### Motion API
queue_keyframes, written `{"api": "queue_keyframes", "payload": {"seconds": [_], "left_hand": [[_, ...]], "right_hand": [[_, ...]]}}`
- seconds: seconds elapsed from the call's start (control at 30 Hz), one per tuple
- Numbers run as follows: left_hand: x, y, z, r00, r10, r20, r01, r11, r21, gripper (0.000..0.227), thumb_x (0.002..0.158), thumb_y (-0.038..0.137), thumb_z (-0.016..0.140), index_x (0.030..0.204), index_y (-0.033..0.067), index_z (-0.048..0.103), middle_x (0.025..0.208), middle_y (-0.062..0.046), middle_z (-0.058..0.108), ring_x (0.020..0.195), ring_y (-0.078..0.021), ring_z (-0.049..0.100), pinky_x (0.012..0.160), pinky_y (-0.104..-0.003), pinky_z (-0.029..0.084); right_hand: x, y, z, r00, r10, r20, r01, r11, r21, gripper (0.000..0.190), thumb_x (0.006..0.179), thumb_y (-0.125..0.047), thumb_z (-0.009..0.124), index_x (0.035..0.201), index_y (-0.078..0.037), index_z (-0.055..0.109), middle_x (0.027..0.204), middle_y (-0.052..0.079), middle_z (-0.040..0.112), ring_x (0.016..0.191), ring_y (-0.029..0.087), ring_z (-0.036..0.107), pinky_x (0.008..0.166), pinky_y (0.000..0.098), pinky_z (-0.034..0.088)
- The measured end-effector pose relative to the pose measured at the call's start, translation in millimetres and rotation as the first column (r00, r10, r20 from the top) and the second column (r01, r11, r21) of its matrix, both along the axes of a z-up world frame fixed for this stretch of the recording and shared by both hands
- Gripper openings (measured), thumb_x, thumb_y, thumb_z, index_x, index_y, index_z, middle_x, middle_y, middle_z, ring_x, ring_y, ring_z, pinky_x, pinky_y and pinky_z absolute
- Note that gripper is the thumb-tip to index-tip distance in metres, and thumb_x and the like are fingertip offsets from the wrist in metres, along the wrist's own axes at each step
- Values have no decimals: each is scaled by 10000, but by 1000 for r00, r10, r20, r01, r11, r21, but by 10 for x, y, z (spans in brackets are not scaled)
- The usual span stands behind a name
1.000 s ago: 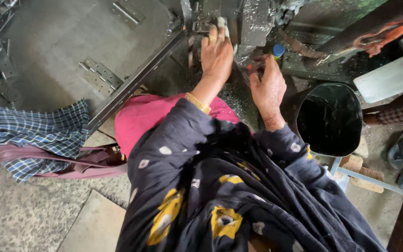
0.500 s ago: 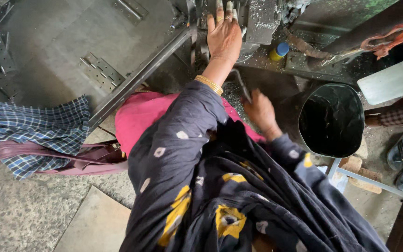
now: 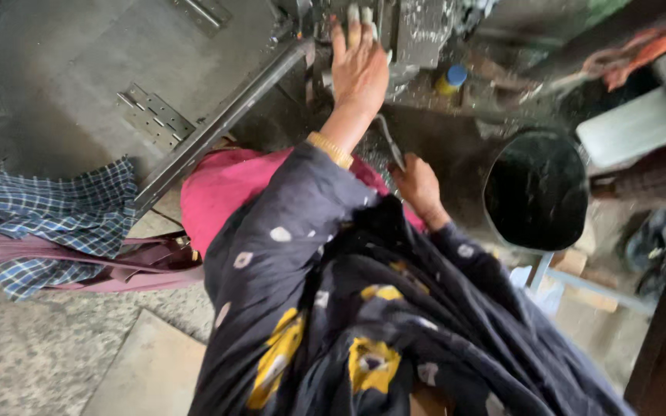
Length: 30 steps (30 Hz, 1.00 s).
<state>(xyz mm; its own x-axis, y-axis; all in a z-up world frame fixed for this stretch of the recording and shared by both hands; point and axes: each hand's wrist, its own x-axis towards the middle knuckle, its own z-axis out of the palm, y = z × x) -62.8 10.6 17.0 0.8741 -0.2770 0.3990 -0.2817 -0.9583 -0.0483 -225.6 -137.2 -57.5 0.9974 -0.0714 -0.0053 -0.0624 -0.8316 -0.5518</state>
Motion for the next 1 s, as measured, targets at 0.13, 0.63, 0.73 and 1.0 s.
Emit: {"api": "queue_keyframes", "payload": {"seconds": [0.13, 0.63, 0.73, 1.0], "left_hand": [[54, 86, -83, 995, -73, -73, 63, 989, -137, 440, 927, 216, 564, 1276, -29, 672, 1503, -166, 528, 1480, -336, 337, 1216, -619, 150], [412, -10, -177, 995, -2, -100, -3, 999, -42, 372, 994, 130, 572, 1326, 4, 681, 1505, -120, 568, 1494, -301, 382, 1255, -571, 172], [450, -27, -218, 992, -6, -125, -11, 990, -137, 355, 1021, 137, 560, 1336, 26, 682, 1499, -122, 562, 1497, -310, 381, 1276, -597, 152], [462, 5, -212, 998, 22, 61, -11, 983, -184, 441, 836, 133, 583, 1262, 62, 669, 1455, -134, 553, 1421, -326, 380, 1174, -633, 173]], "right_hand": [[-21, 69, 34, 981, 0, -196, 44, 975, 216, 316, 905, -334, 691, 942, -22, 659, 822, 260, 675, 804, 435, 693, 690, 508, 507], [4, 63, 99, 993, -14, -121, 31, 990, 136, 304, 929, -365, 676, 1001, -70, 669, 911, 239, 703, 898, 457, 671, 726, 541, 502], [-10, 37, 86, 988, -53, -142, 63, 996, 66, 393, 947, -400, 693, 1005, -19, 614, 938, 262, 691, 904, 469, 661, 746, 546, 501], [42, -4, -15, 994, 24, -103, -4, 980, 198, 289, 883, -326, 648, 1013, -69, 669, 924, 221, 707, 903, 446, 676, 723, 531, 503]]}}
